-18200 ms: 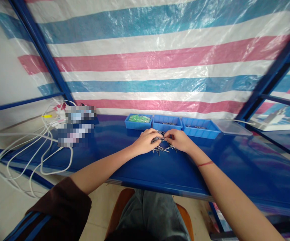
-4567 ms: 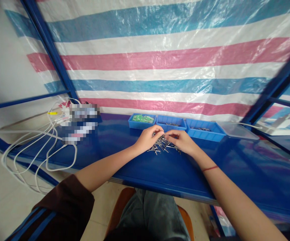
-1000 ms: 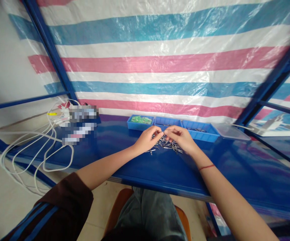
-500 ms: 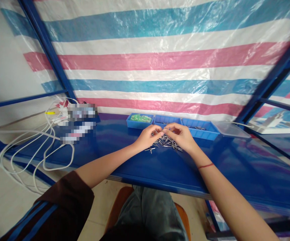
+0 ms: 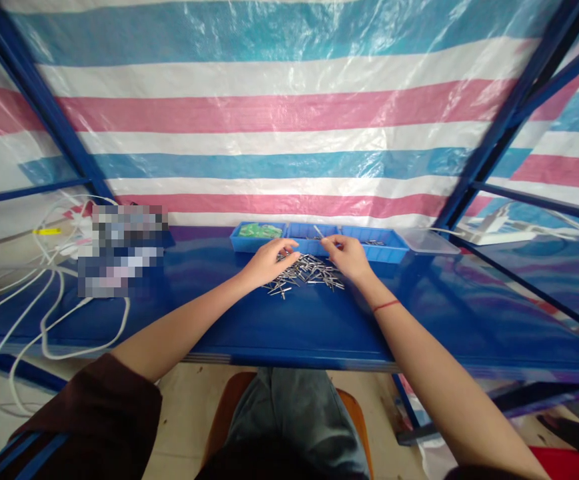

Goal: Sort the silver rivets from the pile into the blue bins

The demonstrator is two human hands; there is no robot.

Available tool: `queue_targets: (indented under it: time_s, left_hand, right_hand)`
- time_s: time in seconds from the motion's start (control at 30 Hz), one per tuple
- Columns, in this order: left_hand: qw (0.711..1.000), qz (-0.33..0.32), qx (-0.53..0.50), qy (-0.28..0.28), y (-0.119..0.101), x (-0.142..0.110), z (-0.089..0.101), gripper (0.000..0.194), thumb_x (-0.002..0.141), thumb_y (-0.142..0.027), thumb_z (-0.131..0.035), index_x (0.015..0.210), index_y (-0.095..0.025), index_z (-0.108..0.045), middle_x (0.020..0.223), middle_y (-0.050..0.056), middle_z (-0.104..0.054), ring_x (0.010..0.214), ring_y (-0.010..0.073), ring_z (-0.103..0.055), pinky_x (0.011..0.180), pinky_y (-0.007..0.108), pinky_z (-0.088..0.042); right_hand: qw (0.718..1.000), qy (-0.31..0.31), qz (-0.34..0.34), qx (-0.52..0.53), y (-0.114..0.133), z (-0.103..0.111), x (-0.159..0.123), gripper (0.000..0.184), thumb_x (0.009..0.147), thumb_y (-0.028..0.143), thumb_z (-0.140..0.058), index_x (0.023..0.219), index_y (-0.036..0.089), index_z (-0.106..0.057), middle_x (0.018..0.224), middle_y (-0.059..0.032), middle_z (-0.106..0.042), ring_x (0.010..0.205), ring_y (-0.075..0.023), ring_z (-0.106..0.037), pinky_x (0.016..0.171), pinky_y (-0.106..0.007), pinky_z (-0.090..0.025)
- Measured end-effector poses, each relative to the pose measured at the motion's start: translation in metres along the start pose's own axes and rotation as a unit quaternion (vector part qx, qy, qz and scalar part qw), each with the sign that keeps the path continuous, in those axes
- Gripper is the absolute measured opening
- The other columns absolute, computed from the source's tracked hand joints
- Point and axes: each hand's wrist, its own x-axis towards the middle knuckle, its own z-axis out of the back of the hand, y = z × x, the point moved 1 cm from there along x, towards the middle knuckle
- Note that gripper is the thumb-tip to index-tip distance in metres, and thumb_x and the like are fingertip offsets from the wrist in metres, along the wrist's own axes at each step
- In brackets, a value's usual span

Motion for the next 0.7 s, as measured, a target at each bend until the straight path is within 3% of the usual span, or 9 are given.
queue_targets:
  time_s: [0.13, 0.23, 0.3, 0.37, 0.43, 0.53, 0.6, 0.7]
  left_hand:
    - [0.991, -0.037, 0.099, 0.081, 0.006, 0.001, 0.014, 0.018, 0.089, -0.027, -0.051, 0.093, -0.018, -0.066, 0.093, 0.006, -0.064, 0.092, 0.0185, -0.059, 0.087, 0.034, -0.046]
    - [0.98, -0.033, 0.14, 0.134, 0.008, 0.0, 0.016, 0.022, 0.089, -0.028, -0.05, 0.099, -0.02, -0.068, 0.103, 0.007, -0.064, 0.099, 0.0202, -0.058, 0.09, 0.035, -0.045]
    - [0.973, -0.013, 0.158, 0.169, 0.008, -0.001, 0.015, 0.026, 0.088, -0.032, -0.051, 0.106, -0.023, -0.068, 0.111, 0.007, -0.063, 0.105, 0.0232, -0.056, 0.092, 0.039, -0.044]
    - [0.966, 0.007, 0.155, 0.209, 0.006, -0.001, 0.015, 0.029, 0.086, -0.035, -0.053, 0.11, -0.025, -0.067, 0.116, 0.006, -0.062, 0.11, 0.0256, -0.054, 0.094, 0.042, -0.043]
    - [0.963, 0.014, 0.129, 0.237, 0.004, 0.0, 0.019, 0.03, 0.084, -0.033, -0.055, 0.111, -0.025, -0.068, 0.118, 0.006, -0.062, 0.111, 0.025, -0.054, 0.097, 0.041, -0.042]
    - [0.965, 0.027, 0.1, 0.239, -0.002, -0.001, 0.033, 0.038, 0.082, -0.037, -0.056, 0.118, -0.026, -0.064, 0.125, 0.008, -0.058, 0.118, 0.025, -0.052, 0.103, 0.04, -0.038]
    - [0.958, 0.07, 0.104, 0.26, -0.005, -0.005, 0.043, 0.056, 0.078, -0.052, -0.059, 0.129, -0.031, -0.056, 0.137, 0.008, -0.05, 0.128, 0.0296, -0.043, 0.105, 0.044, -0.035]
    - [0.927, 0.143, 0.1, 0.333, -0.009, -0.014, 0.05, 0.088, 0.057, -0.071, -0.067, 0.136, -0.038, -0.045, 0.15, 0.007, -0.035, 0.135, 0.0373, -0.034, 0.104, 0.05, -0.036]
  right_hand:
    - [0.968, -0.174, -0.138, 0.12, -0.011, 0.017, 0.007, 0.037, 0.074, 0.053, -0.061, 0.069, 0.017, -0.058, 0.047, 0.0056, -0.041, 0.039, -0.0072, -0.034, 0.037, -0.022, -0.029]
    - [0.945, -0.189, -0.2, 0.176, -0.012, 0.025, 0.007, 0.039, 0.078, 0.054, -0.057, 0.071, 0.016, -0.057, 0.046, 0.008, -0.033, 0.035, -0.0057, -0.025, 0.034, -0.022, -0.021]
    - [0.95, -0.169, -0.195, 0.175, -0.008, 0.026, 0.007, 0.041, 0.082, 0.055, -0.051, 0.071, 0.016, -0.057, 0.045, 0.0077, -0.032, 0.034, -0.006, -0.023, 0.034, -0.022, -0.019]
    - [0.975, -0.122, -0.144, 0.114, 0.001, 0.024, 0.005, 0.042, 0.082, 0.055, -0.05, 0.069, 0.016, -0.059, 0.046, 0.0055, -0.036, 0.037, -0.0075, -0.029, 0.036, -0.024, -0.023]
    - [0.999, -0.012, -0.05, -0.002, 0.01, 0.021, 0.002, 0.041, 0.08, 0.055, -0.054, 0.067, 0.017, -0.062, 0.049, 0.0012, -0.048, 0.043, -0.0104, -0.041, 0.042, -0.025, -0.033]
    - [0.971, 0.157, 0.087, -0.16, 0.016, 0.019, -0.01, 0.039, 0.076, 0.056, -0.06, 0.077, 0.018, -0.069, 0.072, -0.0056, -0.067, 0.064, -0.0187, -0.059, 0.061, -0.03, -0.047]
    - [0.955, 0.169, 0.124, -0.208, 0.011, 0.021, -0.022, 0.046, 0.076, 0.059, -0.059, 0.096, 0.019, -0.069, 0.093, -0.0102, -0.07, 0.084, -0.0262, -0.064, 0.077, -0.038, -0.051]
    - [0.957, 0.126, 0.126, -0.229, -0.009, 0.023, -0.042, 0.064, 0.078, 0.063, -0.054, 0.122, 0.017, -0.058, 0.123, -0.0159, -0.06, 0.116, -0.0334, -0.055, 0.1, -0.049, -0.043]
